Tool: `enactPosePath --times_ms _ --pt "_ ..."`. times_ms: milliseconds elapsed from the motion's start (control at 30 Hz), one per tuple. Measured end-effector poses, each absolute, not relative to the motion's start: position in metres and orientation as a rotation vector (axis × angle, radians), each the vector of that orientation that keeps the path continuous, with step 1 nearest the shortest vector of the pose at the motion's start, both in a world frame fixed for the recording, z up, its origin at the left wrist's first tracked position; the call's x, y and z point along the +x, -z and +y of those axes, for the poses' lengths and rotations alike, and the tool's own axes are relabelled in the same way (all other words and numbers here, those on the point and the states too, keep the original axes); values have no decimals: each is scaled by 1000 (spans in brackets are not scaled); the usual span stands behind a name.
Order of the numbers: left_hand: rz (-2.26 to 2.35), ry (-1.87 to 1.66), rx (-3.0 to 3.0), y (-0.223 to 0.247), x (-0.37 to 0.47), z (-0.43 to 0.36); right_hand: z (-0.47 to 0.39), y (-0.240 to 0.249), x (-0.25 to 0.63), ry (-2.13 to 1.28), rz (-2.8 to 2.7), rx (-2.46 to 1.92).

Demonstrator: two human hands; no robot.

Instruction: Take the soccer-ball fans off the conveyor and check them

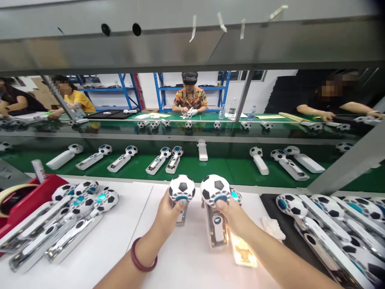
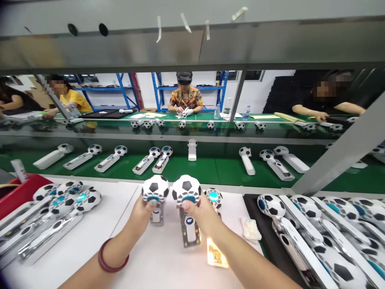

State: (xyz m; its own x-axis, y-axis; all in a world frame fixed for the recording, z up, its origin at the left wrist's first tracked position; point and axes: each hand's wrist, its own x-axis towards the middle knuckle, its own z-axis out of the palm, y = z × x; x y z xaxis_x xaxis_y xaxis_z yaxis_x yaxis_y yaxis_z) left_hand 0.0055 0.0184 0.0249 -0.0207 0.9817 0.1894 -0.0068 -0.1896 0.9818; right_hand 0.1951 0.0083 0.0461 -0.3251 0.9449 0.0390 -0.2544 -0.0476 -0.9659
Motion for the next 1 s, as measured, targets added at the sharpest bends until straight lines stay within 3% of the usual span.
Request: enactPosePath --times_ms 67,267,433,1000 --pt "1043 -1331 1351 -12 1 16 13 -32 192 -1431 -1288 -896" --pt "1038 -1109 946 9 -2 13 19 -14 186 -1511 -1349 -1072" --pt "831 -1040 720 -4 1 9 15 -19 185 -1815 -1091 -941" --pt "827 -962 787 -3 -3 11 12 -35 191 -2006 -923 -929"
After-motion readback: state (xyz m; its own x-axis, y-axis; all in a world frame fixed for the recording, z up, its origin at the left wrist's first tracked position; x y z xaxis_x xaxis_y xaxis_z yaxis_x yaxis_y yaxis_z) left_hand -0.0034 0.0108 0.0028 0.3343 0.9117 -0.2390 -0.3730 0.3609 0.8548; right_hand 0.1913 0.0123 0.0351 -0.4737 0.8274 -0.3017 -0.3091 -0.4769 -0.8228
